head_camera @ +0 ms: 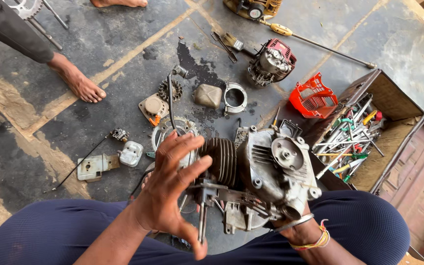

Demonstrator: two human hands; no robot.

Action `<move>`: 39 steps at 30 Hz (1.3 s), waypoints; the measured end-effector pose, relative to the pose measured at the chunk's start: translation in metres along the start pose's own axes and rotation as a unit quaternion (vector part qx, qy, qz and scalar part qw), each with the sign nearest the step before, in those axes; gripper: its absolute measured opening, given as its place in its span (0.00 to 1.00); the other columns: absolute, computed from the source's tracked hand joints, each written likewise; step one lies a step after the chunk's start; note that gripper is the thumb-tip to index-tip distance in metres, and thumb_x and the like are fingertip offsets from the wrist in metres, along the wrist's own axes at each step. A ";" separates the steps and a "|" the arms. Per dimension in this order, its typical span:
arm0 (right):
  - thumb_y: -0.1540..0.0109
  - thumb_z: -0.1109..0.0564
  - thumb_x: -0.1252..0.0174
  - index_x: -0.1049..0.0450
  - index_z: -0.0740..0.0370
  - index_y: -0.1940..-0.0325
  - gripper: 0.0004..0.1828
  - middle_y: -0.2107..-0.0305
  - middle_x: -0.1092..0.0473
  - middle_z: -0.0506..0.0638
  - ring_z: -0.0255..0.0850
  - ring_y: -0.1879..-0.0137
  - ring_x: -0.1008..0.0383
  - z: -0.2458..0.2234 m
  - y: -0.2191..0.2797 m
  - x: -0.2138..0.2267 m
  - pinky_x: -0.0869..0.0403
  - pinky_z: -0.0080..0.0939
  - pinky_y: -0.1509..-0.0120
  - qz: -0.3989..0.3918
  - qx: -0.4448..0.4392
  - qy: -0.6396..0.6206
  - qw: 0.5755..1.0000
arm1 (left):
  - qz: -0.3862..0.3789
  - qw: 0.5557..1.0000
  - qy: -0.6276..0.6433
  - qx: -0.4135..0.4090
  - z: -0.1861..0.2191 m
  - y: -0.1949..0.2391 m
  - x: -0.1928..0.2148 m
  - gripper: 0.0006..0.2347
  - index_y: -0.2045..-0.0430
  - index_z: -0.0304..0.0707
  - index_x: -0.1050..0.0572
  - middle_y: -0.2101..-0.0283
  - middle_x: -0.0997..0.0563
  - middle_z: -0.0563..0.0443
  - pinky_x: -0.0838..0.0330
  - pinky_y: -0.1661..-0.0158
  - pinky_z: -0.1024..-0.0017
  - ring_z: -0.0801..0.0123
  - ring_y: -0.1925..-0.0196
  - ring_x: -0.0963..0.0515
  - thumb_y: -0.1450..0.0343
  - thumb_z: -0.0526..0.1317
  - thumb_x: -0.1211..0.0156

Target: The person assembles components of a small internal combustion engine, using a rag and a screwdriver to clean and align the internal parts.

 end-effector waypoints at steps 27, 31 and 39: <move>0.32 0.59 0.48 0.30 0.65 0.40 0.16 0.54 0.24 0.54 0.43 0.52 0.20 -0.013 -0.003 -0.004 0.20 0.45 0.49 -0.032 0.144 0.118 0.982 | 0.053 0.625 0.426 0.652 -0.047 0.063 -0.048 0.37 0.36 0.45 0.35 0.50 0.20 0.49 0.32 0.45 0.64 0.68 0.46 0.23 0.40 0.58 0.32; 0.32 0.64 0.48 0.31 0.69 0.37 0.17 0.51 0.25 0.54 0.41 0.50 0.21 -0.018 -0.007 0.003 0.21 0.43 0.46 -0.068 0.195 0.193 0.959 | 0.069 0.608 0.426 0.667 -0.052 0.074 -0.054 0.40 0.36 0.47 0.34 0.52 0.18 0.56 0.32 0.47 0.66 0.77 0.48 0.22 0.45 0.58 0.29; 0.32 0.66 0.48 0.51 0.48 0.18 0.40 0.30 0.37 0.47 0.37 0.40 0.28 -0.044 0.015 -0.068 0.25 0.39 0.38 -0.128 0.297 0.301 0.897 | 0.135 0.613 0.491 0.604 -0.048 0.075 -0.063 0.41 0.39 0.45 0.31 0.52 0.20 0.55 0.29 0.52 0.75 0.76 0.50 0.23 0.46 0.61 0.27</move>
Point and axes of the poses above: each hand's wrist, its own y-axis away from the middle knuckle, its own x-axis out of the back of the hand, z = x × y, the point moved 3 cm from there along -y, towards the middle knuckle
